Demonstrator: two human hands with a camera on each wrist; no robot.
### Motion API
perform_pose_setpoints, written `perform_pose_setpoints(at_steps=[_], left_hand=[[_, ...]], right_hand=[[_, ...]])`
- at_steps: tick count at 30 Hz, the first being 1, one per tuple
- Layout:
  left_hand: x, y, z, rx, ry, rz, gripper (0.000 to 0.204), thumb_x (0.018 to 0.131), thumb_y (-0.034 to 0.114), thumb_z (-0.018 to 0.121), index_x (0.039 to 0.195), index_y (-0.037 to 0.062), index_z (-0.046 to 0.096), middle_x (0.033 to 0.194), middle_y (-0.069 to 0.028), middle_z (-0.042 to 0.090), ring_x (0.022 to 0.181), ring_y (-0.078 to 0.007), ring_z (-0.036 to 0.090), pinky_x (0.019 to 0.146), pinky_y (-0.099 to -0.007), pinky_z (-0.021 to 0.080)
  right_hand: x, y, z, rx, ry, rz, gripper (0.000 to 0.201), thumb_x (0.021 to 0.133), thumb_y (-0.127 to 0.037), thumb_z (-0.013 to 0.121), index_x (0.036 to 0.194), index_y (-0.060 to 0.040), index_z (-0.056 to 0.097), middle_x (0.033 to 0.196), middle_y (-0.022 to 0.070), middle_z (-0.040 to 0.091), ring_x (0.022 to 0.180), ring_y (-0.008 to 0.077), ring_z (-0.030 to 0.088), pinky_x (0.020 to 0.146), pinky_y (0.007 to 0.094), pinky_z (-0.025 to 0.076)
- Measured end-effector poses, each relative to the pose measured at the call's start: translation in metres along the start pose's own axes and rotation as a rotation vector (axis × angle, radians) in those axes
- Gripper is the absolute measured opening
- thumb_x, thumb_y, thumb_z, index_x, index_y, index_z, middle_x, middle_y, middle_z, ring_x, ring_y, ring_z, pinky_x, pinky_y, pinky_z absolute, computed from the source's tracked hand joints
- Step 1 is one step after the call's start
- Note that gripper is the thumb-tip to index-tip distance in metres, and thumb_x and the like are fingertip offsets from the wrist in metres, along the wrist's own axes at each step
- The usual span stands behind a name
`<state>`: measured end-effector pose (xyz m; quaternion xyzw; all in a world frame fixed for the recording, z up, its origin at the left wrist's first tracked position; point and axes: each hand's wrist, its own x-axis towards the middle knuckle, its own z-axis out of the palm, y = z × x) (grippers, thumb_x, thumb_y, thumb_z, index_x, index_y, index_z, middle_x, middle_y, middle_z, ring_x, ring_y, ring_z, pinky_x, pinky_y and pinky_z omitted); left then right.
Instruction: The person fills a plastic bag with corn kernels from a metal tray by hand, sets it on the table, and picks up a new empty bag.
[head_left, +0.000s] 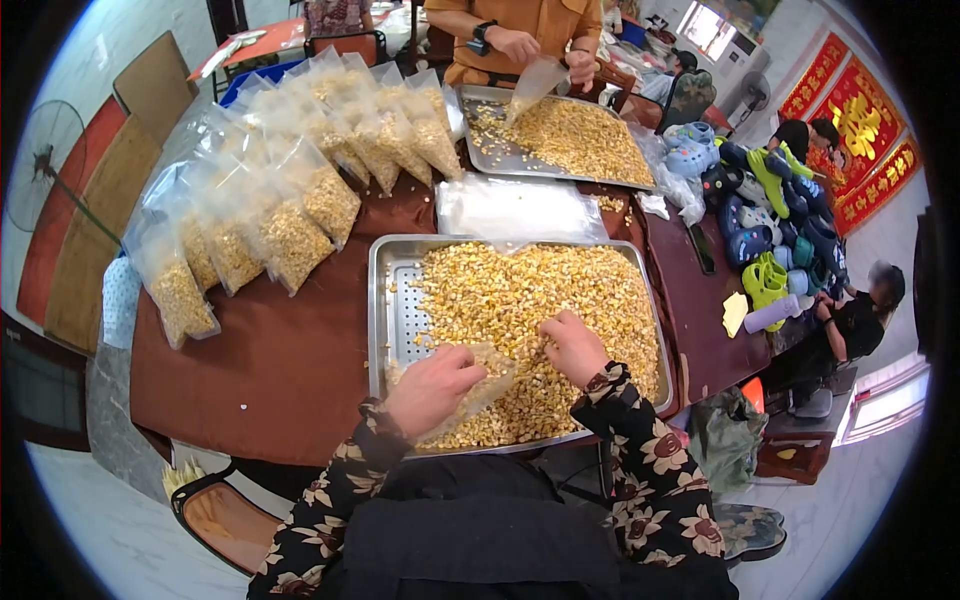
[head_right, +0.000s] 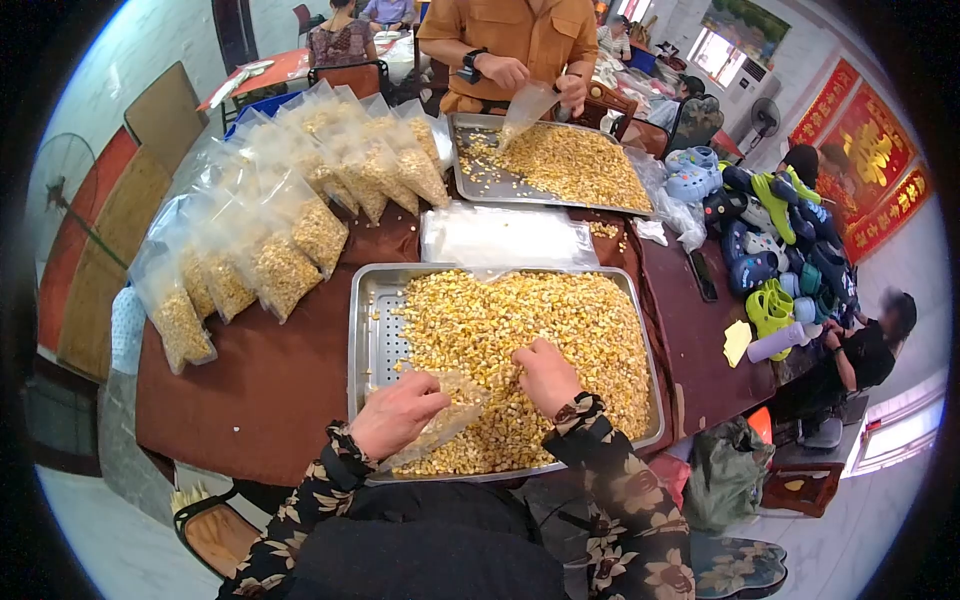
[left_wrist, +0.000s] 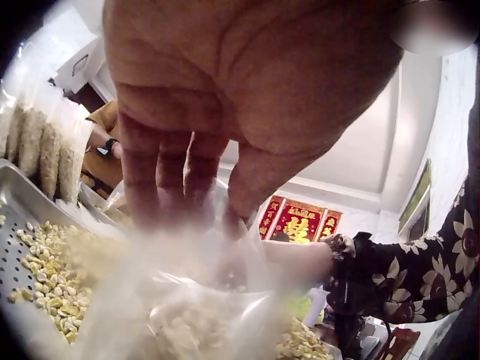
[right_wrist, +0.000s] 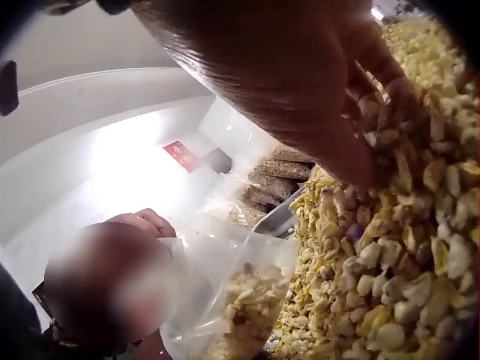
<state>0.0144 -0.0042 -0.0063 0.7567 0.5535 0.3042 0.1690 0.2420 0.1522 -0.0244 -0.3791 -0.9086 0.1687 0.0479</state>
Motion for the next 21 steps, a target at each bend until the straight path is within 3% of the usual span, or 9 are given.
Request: perform_pose_setpoints(at_steps=[1,4,6,8,12,14,15,19,21], left_hand=[[0.000,0.000,0.000,-0.001,-0.003,0.002,0.017,0.081,0.008,0.054,0.097,0.0086,0.058,0.092,-0.0081,0.052,0.090,-0.0261,0.054,0.074,-0.0359,0.047],[0.001,0.000,0.002,-0.030,0.008,-0.005,0.012,0.084,0.007,0.056,0.095,0.0090,0.058,0.091,-0.0071,0.054,0.087,-0.0270,0.055,0.071,-0.0360,0.045],[0.001,-0.002,0.002,-0.029,0.026,0.009,0.012,0.083,0.006,0.056,0.095,0.0088,0.058,0.091,-0.0072,0.054,0.087,-0.0272,0.055,0.071,-0.0361,0.045],[0.001,0.000,0.000,-0.025,0.019,-0.001,0.012,0.083,0.006,0.056,0.095,0.0087,0.058,0.091,-0.0073,0.054,0.087,-0.0273,0.055,0.071,-0.0362,0.045],[0.002,0.002,0.000,-0.027,0.019,-0.005,0.013,0.084,0.006,0.056,0.096,0.0089,0.058,0.091,-0.0073,0.055,0.086,-0.0276,0.054,0.072,-0.0366,0.045],[0.002,0.001,0.001,-0.024,0.015,-0.006,0.013,0.083,0.006,0.056,0.096,0.0090,0.058,0.091,-0.0072,0.055,0.086,-0.0277,0.054,0.072,-0.0367,0.045],[0.001,0.001,0.001,-0.021,0.013,-0.009,0.013,0.083,0.006,0.056,0.096,0.0090,0.058,0.091,-0.0072,0.055,0.086,-0.0278,0.054,0.072,-0.0367,0.045],[-0.003,-0.003,0.004,-0.020,0.048,0.008,0.014,0.082,0.006,0.056,0.096,0.0089,0.059,0.091,-0.0080,0.055,0.086,-0.0285,0.055,0.071,-0.0371,0.045],[-0.003,-0.007,0.005,-0.006,0.018,0.017,0.016,0.079,0.007,0.054,0.095,0.0067,0.058,0.089,-0.0099,0.052,0.086,-0.0288,0.054,0.071,-0.0380,0.046]], right_hand=[[0.000,0.002,0.001,0.081,0.023,0.070,0.020,0.077,-0.006,0.061,0.096,-0.0100,0.062,0.098,0.0138,0.055,0.087,0.0333,0.057,0.077,0.0406,0.048],[0.004,0.016,0.003,0.249,0.112,0.041,0.015,0.077,-0.007,0.061,0.091,-0.0085,0.063,0.093,0.0135,0.057,0.084,0.0345,0.057,0.074,0.0404,0.048],[0.006,0.014,-0.001,0.299,0.146,0.035,0.014,0.076,-0.010,0.063,0.090,-0.0070,0.064,0.086,0.0133,0.061,0.083,0.0307,0.059,0.072,0.0376,0.048],[0.007,-0.006,-0.018,0.446,-0.018,0.126,0.018,0.076,-0.012,0.065,0.092,-0.0050,0.065,0.085,0.0122,0.063,0.079,0.0239,0.061,0.071,0.0336,0.049],[0.008,-0.042,-0.028,0.512,-0.088,0.080,0.024,0.078,-0.016,0.067,0.099,-0.0046,0.066,0.085,0.0102,0.066,0.075,0.0187,0.062,0.071,0.0306,0.049],[0.007,-0.057,-0.029,0.709,-0.302,0.163,0.027,0.081,-0.018,0.066,0.105,-0.0057,0.066,0.088,0.0098,0.067,0.076,0.0173,0.064,0.070,0.0306,0.050],[0.005,-0.063,-0.030,0.639,-0.236,-0.021,0.029,0.085,-0.021,0.064,0.110,-0.0062,0.065,0.090,0.0118,0.068,0.077,0.0209,0.065,0.070,0.0316,0.051],[0.002,-0.067,-0.030,0.621,-0.199,-0.075,0.029,0.087,-0.023,0.062,0.109,-0.0051,0.065,0.094,0.0132,0.068,0.080,0.0250,0.065,0.073,0.0333,0.051],[0.001,-0.062,-0.031,0.360,-0.105,-0.059,0.030,0.088,-0.025,0.061,0.109,-0.0046,0.065,0.096,0.0133,0.066,0.082,0.0279,0.063,0.075,0.0355,0.050]])
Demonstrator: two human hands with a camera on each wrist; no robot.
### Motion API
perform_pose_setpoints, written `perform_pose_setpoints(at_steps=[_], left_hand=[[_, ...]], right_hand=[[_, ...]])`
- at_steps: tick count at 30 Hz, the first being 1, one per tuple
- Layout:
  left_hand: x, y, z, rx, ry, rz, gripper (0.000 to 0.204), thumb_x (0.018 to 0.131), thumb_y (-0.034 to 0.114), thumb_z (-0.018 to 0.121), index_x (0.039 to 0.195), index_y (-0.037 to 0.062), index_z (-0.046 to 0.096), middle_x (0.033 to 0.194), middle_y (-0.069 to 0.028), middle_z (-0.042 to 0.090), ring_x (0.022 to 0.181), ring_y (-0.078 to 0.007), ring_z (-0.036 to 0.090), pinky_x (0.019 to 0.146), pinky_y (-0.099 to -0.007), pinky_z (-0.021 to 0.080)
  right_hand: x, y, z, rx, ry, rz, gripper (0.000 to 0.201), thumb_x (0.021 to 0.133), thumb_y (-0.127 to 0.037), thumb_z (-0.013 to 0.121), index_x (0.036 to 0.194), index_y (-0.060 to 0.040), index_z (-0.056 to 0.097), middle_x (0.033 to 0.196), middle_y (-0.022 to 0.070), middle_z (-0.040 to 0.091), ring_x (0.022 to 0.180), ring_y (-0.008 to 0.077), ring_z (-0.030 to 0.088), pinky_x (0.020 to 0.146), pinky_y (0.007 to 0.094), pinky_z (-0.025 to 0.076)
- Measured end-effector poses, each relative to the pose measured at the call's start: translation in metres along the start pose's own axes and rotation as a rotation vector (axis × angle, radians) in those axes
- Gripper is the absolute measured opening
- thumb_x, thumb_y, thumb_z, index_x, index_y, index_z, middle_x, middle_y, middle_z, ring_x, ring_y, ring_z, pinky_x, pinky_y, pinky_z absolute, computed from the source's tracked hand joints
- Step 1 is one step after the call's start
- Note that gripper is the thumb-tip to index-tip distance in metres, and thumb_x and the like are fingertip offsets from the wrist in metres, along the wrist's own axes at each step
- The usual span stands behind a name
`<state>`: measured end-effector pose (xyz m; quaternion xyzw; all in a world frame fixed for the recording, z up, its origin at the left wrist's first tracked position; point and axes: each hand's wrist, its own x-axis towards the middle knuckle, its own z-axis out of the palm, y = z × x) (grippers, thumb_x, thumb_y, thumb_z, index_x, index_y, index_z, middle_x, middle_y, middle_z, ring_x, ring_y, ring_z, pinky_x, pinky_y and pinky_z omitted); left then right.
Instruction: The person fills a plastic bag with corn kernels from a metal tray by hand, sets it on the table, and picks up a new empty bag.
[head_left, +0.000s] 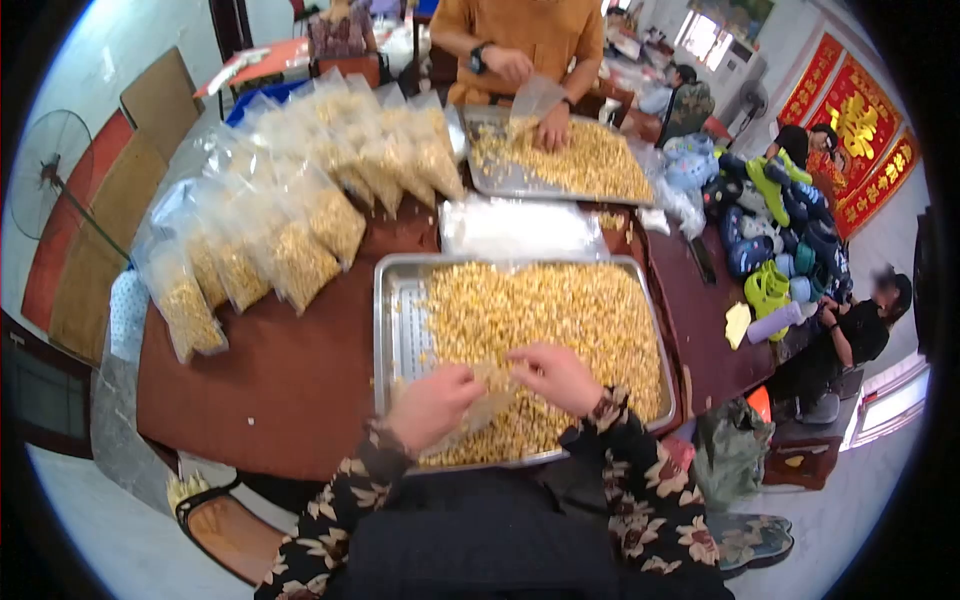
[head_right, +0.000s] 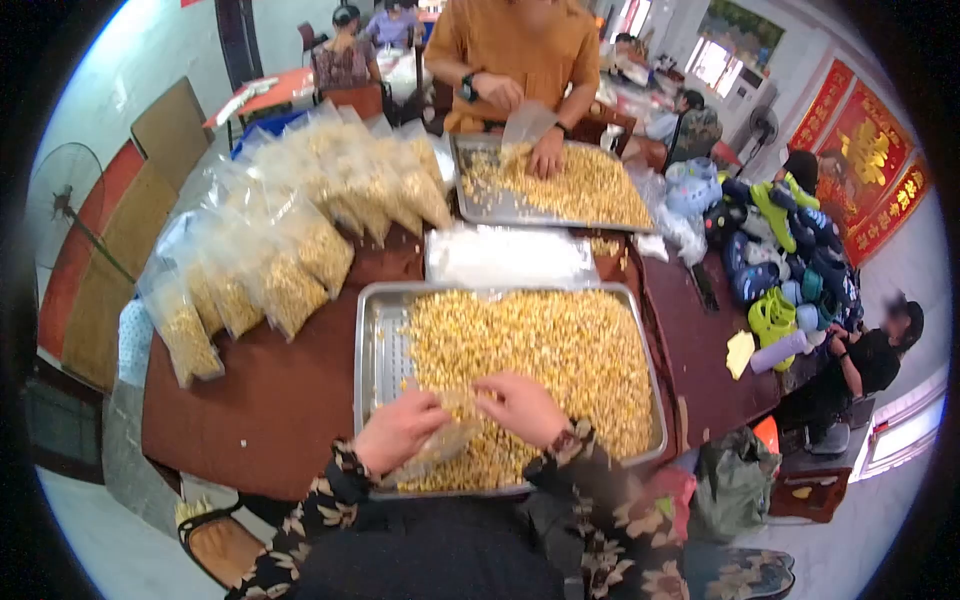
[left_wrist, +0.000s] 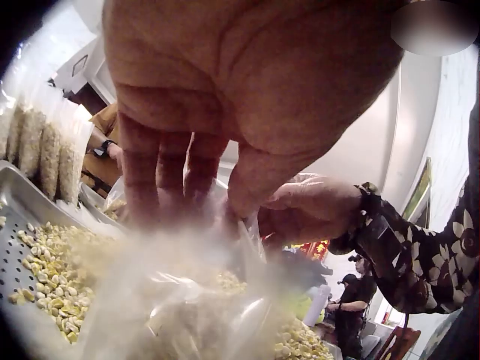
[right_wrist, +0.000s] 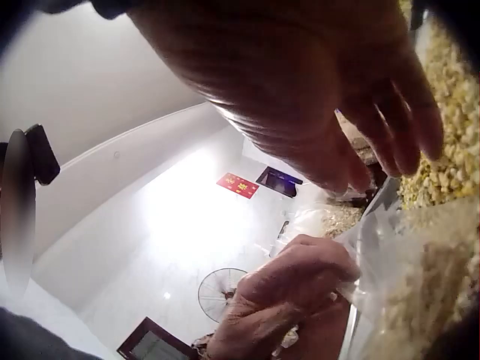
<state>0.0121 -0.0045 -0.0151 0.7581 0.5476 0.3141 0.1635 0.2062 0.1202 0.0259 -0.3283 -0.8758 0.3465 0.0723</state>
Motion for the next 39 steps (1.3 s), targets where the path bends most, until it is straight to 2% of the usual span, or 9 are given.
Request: perform_pose_setpoints(at_steps=[4,10,13,16,22,31,33,34,39], left_hand=[[0.002,0.004,-0.005,-0.013,-0.002,0.010,0.013,0.084,0.007,0.054,0.096,0.0083,0.058,0.093,-0.0099,0.056,0.087,-0.0294,0.056,0.073,-0.0367,0.047],[0.002,0.020,-0.033,-0.052,0.131,0.014,0.019,0.082,0.005,0.061,0.100,0.0075,0.063,0.094,-0.0105,0.058,0.089,-0.0291,0.057,0.073,-0.0366,0.049],[-0.003,0.031,-0.052,-0.039,0.195,-0.034,0.020,0.080,0.004,0.063,0.100,0.0076,0.064,0.094,-0.0102,0.059,0.087,-0.0287,0.059,0.072,-0.0355,0.050],[-0.007,0.025,-0.058,-0.001,0.253,-0.036,0.019,0.079,0.001,0.064,0.097,0.0063,0.064,0.093,-0.0101,0.059,0.083,-0.0283,0.060,0.070,-0.0347,0.050],[-0.006,0.019,-0.073,0.044,0.363,-0.028,0.015,0.078,-0.001,0.063,0.092,0.0043,0.065,0.091,-0.0106,0.059,0.083,-0.0291,0.060,0.070,-0.0353,0.050],[-0.005,0.017,-0.062,0.101,0.272,-0.022,0.013,0.080,0.004,0.064,0.093,0.0061,0.064,0.090,-0.0088,0.060,0.080,-0.0269,0.062,0.068,-0.0347,0.051],[0.001,0.023,-0.058,0.022,0.102,-0.115,0.012,0.083,0.009,0.064,0.095,0.0071,0.064,0.089,-0.0085,0.060,0.075,-0.0253,0.063,0.065,-0.0349,0.051],[0.004,0.023,-0.057,0.033,0.071,-0.100,0.013,0.087,0.016,0.063,0.096,0.0081,0.062,0.089,-0.0088,0.060,0.073,-0.0270,0.063,0.062,-0.0356,0.050],[0.030,0.025,-0.045,0.123,-0.020,-0.140,0.012,0.089,0.019,0.060,0.095,0.0082,0.060,0.089,-0.0099,0.058,0.078,-0.0317,0.061,0.065,-0.0379,0.049]], right_hand=[[-0.011,-0.002,0.010,0.059,-0.081,-0.107,0.028,0.084,-0.025,0.064,0.105,-0.0070,0.066,0.098,0.0127,0.061,0.093,0.0294,0.059,0.081,0.0374,0.048],[-0.014,-0.016,0.031,-0.017,0.090,-0.193,0.019,0.089,-0.025,0.055,0.099,-0.0103,0.063,0.091,0.0115,0.062,0.085,0.0320,0.061,0.071,0.0402,0.050],[-0.013,-0.043,0.019,-0.010,0.120,-0.186,0.016,0.087,-0.021,0.062,0.097,-0.0088,0.065,0.090,0.0117,0.064,0.081,0.0318,0.063,0.070,0.0373,0.051],[-0.005,-0.050,0.023,-0.011,0.174,-0.257,0.018,0.091,-0.025,0.055,0.094,-0.0082,0.060,0.085,0.0139,0.061,0.080,0.0344,0.061,0.066,0.0415,0.049],[0.008,-0.062,0.030,0.012,0.285,-0.378,0.014,0.089,-0.020,0.057,0.093,-0.0064,0.060,0.082,0.0137,0.059,0.077,0.0326,0.060,0.066,0.0397,0.049],[0.010,-0.034,0.045,0.018,0.302,-0.374,0.013,0.087,-0.016,0.057,0.094,-0.0049,0.060,0.085,0.0139,0.060,0.082,0.0329,0.059,0.072,0.0408,0.048],[0.013,-0.023,0.046,0.052,0.314,-0.390,0.013,0.087,-0.016,0.055,0.093,-0.0053,0.059,0.085,0.0154,0.060,0.082,0.0343,0.059,0.071,0.0426,0.048],[0.011,-0.021,0.044,0.060,0.325,-0.387,0.014,0.087,-0.016,0.055,0.095,-0.0056,0.060,0.087,0.0158,0.060,0.083,0.0344,0.060,0.072,0.0423,0.049],[0.002,0.002,0.038,0.041,0.297,-0.325,0.018,0.088,-0.017,0.054,0.100,-0.0065,0.062,0.091,0.0165,0.062,0.085,0.0346,0.060,0.074,0.0415,0.050]])
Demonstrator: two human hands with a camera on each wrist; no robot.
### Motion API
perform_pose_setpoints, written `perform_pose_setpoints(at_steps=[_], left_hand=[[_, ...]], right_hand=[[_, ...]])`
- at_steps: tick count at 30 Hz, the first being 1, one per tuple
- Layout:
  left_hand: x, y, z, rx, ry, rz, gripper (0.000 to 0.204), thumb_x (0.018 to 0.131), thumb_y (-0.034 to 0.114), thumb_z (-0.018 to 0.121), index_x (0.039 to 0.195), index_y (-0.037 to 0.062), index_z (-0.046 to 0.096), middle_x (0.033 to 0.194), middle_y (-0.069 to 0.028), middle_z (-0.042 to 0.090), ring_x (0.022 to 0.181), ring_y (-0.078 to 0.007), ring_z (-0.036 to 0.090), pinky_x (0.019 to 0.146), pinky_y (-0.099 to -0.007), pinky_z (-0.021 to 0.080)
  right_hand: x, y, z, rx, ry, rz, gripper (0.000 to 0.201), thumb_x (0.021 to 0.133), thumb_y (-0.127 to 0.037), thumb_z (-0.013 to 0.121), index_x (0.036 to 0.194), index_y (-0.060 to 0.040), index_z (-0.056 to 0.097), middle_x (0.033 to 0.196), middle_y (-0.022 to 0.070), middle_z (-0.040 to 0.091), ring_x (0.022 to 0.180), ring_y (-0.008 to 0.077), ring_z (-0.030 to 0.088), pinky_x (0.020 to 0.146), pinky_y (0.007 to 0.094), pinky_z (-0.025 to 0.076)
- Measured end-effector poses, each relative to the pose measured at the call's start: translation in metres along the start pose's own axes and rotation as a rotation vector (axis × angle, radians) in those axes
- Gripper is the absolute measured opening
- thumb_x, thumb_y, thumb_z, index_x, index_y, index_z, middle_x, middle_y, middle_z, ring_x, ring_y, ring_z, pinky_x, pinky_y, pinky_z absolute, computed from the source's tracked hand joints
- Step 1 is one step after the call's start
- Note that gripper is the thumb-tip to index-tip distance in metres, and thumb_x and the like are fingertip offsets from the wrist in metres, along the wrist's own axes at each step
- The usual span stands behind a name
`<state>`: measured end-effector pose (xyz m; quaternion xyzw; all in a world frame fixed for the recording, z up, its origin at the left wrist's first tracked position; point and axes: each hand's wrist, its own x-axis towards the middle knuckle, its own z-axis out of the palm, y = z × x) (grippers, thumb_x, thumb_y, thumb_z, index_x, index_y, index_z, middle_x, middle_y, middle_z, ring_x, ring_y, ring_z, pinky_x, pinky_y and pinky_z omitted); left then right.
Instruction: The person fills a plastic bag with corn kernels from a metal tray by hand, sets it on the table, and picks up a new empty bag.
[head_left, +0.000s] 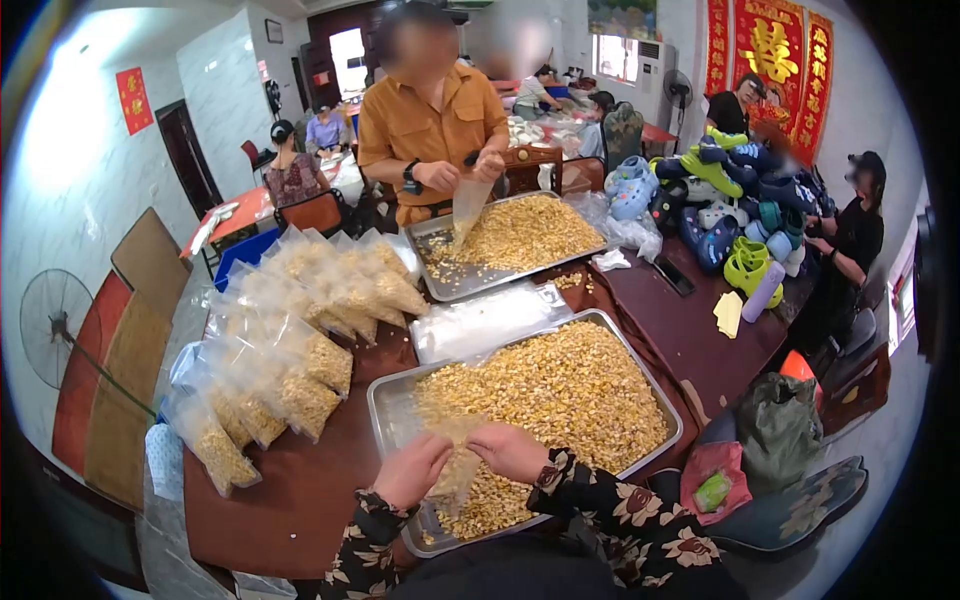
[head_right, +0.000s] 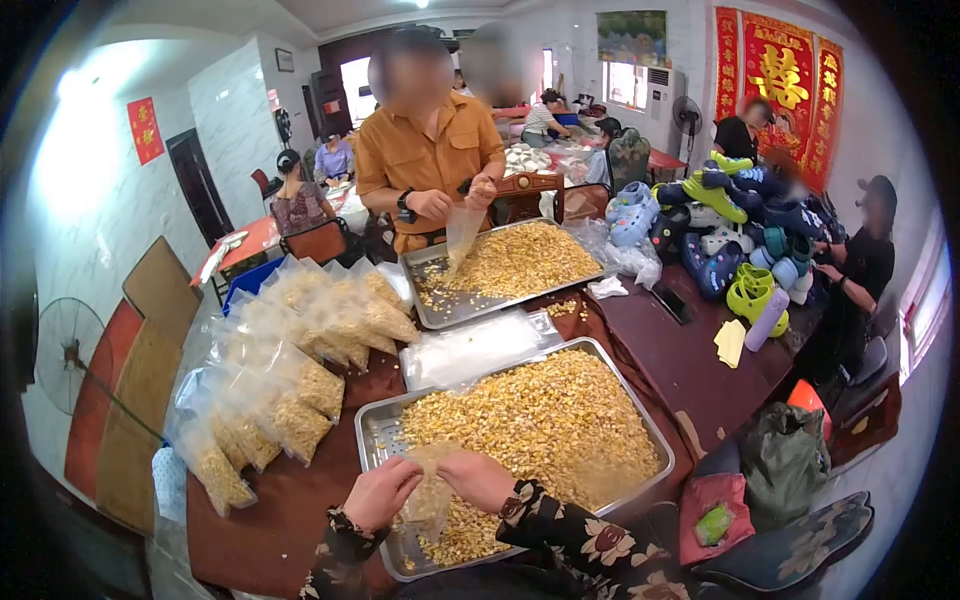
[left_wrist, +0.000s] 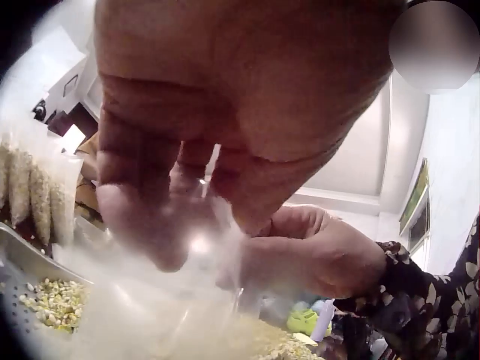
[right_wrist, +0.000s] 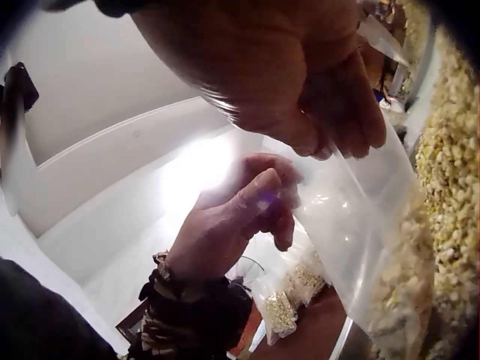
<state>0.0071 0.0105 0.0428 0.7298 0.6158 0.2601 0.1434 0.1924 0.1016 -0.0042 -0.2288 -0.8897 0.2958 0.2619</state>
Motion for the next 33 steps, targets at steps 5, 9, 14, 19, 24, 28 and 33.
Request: perform_pose_setpoints(at_steps=[5,9,14,19,24,28,33], left_hand=[[0.019,0.010,0.019,-0.040,-0.106,0.109,0.008,0.090,0.015,0.055,0.093,0.0082,0.058,0.085,-0.0116,0.055,0.080,-0.0339,0.057,0.065,-0.0423,0.046],[0.024,0.022,0.034,0.009,-0.136,0.089,0.010,0.091,0.018,0.056,0.090,0.0078,0.057,0.083,-0.0120,0.053,0.078,-0.0343,0.056,0.065,-0.0422,0.045],[0.033,0.040,0.041,0.047,-0.184,0.079,0.012,0.088,0.019,0.053,0.088,0.0079,0.055,0.087,-0.0143,0.055,0.082,-0.0369,0.056,0.067,-0.0458,0.046],[0.038,0.037,0.055,0.142,-0.195,0.067,0.008,0.086,0.018,0.053,0.089,0.0109,0.056,0.085,-0.0125,0.055,0.082,-0.0354,0.057,0.064,-0.0451,0.047],[0.037,0.045,0.064,0.141,-0.133,0.034,0.008,0.086,0.019,0.054,0.087,0.0119,0.056,0.084,-0.0110,0.054,0.080,-0.0337,0.057,0.064,-0.0442,0.048],[0.035,0.048,0.069,0.173,-0.042,0.009,0.012,0.087,0.024,0.056,0.083,0.0119,0.058,0.084,-0.0090,0.054,0.078,-0.0312,0.058,0.061,-0.0435,0.047],[0.037,0.056,0.089,0.309,0.241,-0.169,0.024,0.086,0.031,0.060,0.072,0.0116,0.062,0.074,-0.0085,0.058,0.063,-0.0316,0.058,0.054,-0.0419,0.045]], right_hand=[[-0.018,0.019,-0.023,0.040,0.041,0.122,0.021,0.089,-0.020,0.057,0.101,-0.0049,0.065,0.091,0.0143,0.064,0.084,0.0327,0.061,0.072,0.0402,0.050],[-0.031,0.066,-0.064,0.076,0.205,0.318,0.024,0.086,-0.024,0.061,0.099,-0.0039,0.066,0.091,0.0153,0.063,0.087,0.0317,0.061,0.077,0.0400,0.048],[-0.042,0.138,-0.103,-0.327,0.278,0.392,0.037,0.084,-0.032,0.064,0.108,-0.0041,0.064,0.102,0.0176,0.061,0.097,0.0336,0.057,0.084,0.0427,0.047],[-0.030,0.142,-0.122,-0.484,0.035,0.615,0.044,0.081,-0.040,0.065,0.109,-0.0061,0.062,0.105,0.0197,0.059,0.103,0.0374,0.054,0.089,0.0469,0.045],[-0.023,0.129,-0.111,-0.450,-0.094,0.512,0.044,0.079,-0.042,0.068,0.108,-0.0084,0.061,0.103,0.0201,0.056,0.102,0.0375,0.056,0.084,0.0466,0.047],[-0.028,0.137,-0.092,-0.322,-0.138,0.314,0.023,0.082,-0.022,0.061,0.097,-0.0046,0.058,0.093,0.0214,0.053,0.093,0.0398,0.056,0.078,0.0481,0.048],[-0.025,0.150,-0.084,-0.220,-0.173,0.217,0.014,0.084,-0.009,0.048,0.092,-0.0030,0.057,0.092,0.0212,0.054,0.084,0.0420,0.057,0.074,0.0503,0.046]])
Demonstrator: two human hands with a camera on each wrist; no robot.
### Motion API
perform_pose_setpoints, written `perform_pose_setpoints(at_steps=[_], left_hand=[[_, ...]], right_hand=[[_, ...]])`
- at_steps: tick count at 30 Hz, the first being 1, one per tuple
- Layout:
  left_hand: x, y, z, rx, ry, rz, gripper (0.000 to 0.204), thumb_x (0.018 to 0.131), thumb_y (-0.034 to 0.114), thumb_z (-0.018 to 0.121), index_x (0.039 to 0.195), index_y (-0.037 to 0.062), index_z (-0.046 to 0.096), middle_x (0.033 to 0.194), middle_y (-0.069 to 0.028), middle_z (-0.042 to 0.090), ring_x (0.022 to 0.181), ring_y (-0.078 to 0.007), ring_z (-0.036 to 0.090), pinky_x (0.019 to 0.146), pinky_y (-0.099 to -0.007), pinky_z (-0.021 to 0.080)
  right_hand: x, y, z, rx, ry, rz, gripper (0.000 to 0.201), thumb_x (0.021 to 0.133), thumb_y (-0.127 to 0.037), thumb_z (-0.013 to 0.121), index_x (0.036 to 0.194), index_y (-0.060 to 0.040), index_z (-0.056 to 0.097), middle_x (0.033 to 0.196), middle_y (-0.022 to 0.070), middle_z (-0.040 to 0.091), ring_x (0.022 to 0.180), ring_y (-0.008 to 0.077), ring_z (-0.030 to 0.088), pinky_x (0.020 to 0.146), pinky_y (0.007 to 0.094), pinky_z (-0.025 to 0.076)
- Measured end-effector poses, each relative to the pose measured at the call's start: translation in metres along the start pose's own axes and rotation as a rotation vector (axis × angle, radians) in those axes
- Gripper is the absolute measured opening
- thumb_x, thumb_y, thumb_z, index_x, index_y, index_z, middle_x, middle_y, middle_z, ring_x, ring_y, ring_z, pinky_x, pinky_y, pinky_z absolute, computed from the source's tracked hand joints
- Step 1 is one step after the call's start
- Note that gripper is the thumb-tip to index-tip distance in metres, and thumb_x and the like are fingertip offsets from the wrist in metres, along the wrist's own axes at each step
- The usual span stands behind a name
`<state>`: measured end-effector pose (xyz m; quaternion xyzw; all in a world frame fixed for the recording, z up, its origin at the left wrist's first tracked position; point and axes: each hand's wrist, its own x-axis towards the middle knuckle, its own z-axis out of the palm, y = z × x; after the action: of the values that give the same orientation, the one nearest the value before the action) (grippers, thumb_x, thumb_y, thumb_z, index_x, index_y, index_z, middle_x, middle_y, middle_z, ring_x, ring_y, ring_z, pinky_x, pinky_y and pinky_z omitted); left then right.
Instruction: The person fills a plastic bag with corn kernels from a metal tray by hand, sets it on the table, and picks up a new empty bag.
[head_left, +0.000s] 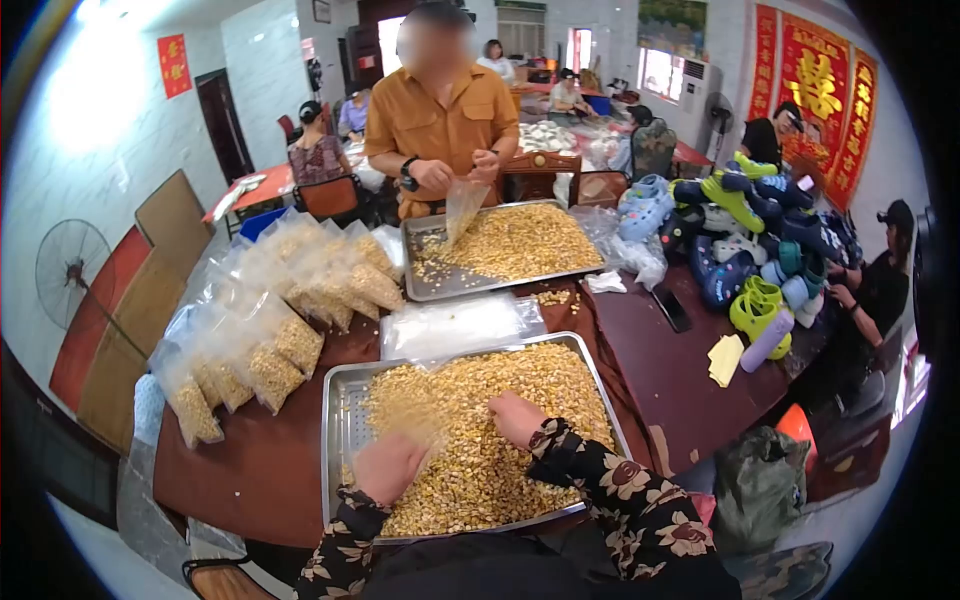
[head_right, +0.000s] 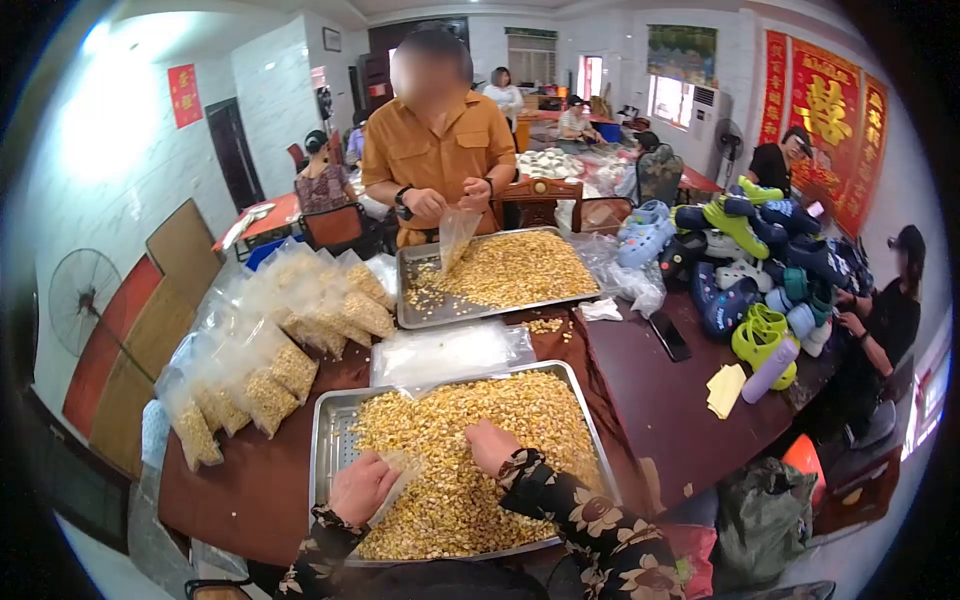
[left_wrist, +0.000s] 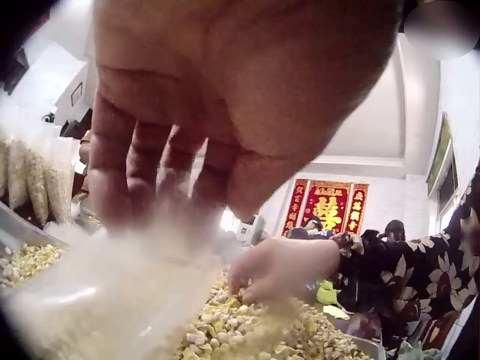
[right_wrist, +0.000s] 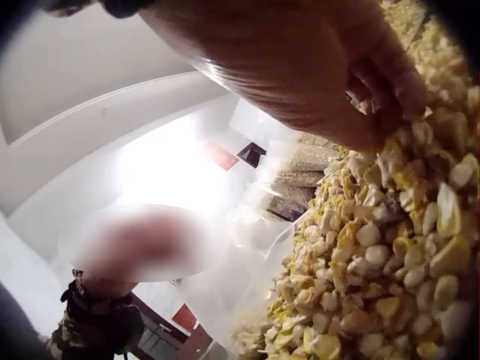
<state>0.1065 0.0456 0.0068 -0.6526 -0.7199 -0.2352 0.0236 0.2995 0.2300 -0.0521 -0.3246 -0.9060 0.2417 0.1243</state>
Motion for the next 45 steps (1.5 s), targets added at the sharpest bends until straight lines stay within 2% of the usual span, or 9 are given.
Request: perform_pose_setpoints(at_steps=[7,13,15,20,27,31,34,38,45], left_hand=[[0.004,0.023,0.014,0.012,0.125,-0.194,0.002,0.081,0.011,0.062,0.082,0.0096,0.062,0.084,-0.0081,0.055,0.068,-0.0307,0.058,0.059,-0.0413,0.045],[0.008,0.032,0.012,0.099,0.168,-0.055,0.018,0.072,0.005,0.059,0.086,0.0119,0.067,0.114,-0.0105,0.055,0.084,-0.0305,0.061,0.068,-0.0423,0.050],[0.004,0.026,0.015,0.115,0.046,-0.098,0.010,0.076,0.012,0.060,0.085,0.0104,0.064,0.112,-0.0155,0.057,0.090,-0.0349,0.060,0.072,-0.0426,0.050],[0.005,0.022,0.010,0.000,-0.180,-0.360,0.021,0.074,0.008,0.054,0.090,0.0043,0.068,0.119,-0.0169,0.055,0.096,-0.0380,0.059,0.082,-0.0433,0.049],[0.006,0.001,0.007,-0.160,-0.281,-0.289,0.047,0.075,0.015,0.055,0.119,-0.0033,0.057,0.134,-0.0274,0.045,0.116,-0.0416,0.050,0.097,-0.0438,0.042],[0.006,0.007,-0.002,-0.201,-0.274,-0.206,0.046,0.077,0.010,0.051,0.122,-0.0006,0.054,0.133,-0.0346,0.042,0.110,-0.0469,0.051,0.094,-0.0459,0.044],[0.001,0.004,0.005,-0.242,-0.274,-0.234,0.049,0.077,0.009,0.052,0.125,-0.0007,0.049,0.135,-0.0354,0.038,0.116,-0.0479,0.047,0.097,-0.0459,0.041],[-0.003,0.002,0.007,-0.293,-0.236,-0.236,0.053,0.076,0.009,0.053,0.127,-0.0044,0.047,0.137,-0.0342,0.036,0.115,-0.0467,0.047,0.095,-0.0441,0.042],[-0.004,-0.003,-0.003,-0.497,-0.237,-0.241,0.053,0.075,0.002,0.052,0.126,-0.0011,0.044,0.131,-0.0373,0.037,0.120,-0.0522,0.038,0.101,-0.0481,0.035]], right_hand=[[0.007,0.004,-0.018,-0.010,-0.014,-0.032,0.013,0.082,-0.010,0.051,0.091,-0.0052,0.058,0.093,0.0210,0.054,0.083,0.0416,0.058,0.071,0.0506,0.047],[0.010,-0.003,-0.040,-0.109,-0.136,0.044,0.036,0.080,-0.030,0.064,0.110,-0.0100,0.059,0.103,0.0181,0.054,0.095,0.0354,0.059,0.079,0.0453,0.049],[0.010,0.011,-0.025,-0.256,-0.263,-0.220,0.036,0.079,-0.030,0.064,0.108,-0.0083,0.058,0.101,0.0204,0.054,0.093,0.0383,0.058,0.077,0.0469,0.049],[0.002,0.006,-0.015,-0.012,-0.156,-0.039,0.014,0.086,-0.005,0.046,0.094,0.0033,0.054,0.098,0.0250,0.052,0.082,0.0415,0.059,0.069,0.0499,0.048],[0.004,0.017,0.015,0.156,0.062,-0.081,0.012,0.079,-0.006,0.052,0.088,0.0002,0.057,0.087,0.0220,0.056,0.084,0.0414,0.057,0.072,0.0482,0.046],[0.009,-0.002,-0.009,0.241,0.057,-0.048,0.020,0.074,-0.012,0.060,0.090,-0.0007,0.060,0.085,0.0197,0.062,0.086,0.0375,0.059,0.076,0.0438,0.047],[0.003,-0.040,-0.025,0.774,-0.178,0.140,0.024,0.079,-0.018,0.065,0.096,-0.0017,0.064,0.077,0.0102,0.065,0.057,0.0173,0.061,0.053,0.0313,0.051],[0.013,-0.074,0.004,1.107,-0.250,0.063,0.019,0.082,-0.016,0.065,0.095,-0.0020,0.063,0.069,0.0042,0.060,0.049,0.0103,0.056,0.044,0.0259,0.047],[0.023,-0.101,0.052,0.979,-0.097,0.020,0.016,0.084,-0.020,0.063,0.088,-0.0040,0.063,0.068,0.0013,0.059,0.054,0.0092,0.056,0.046,0.0246,0.046]])
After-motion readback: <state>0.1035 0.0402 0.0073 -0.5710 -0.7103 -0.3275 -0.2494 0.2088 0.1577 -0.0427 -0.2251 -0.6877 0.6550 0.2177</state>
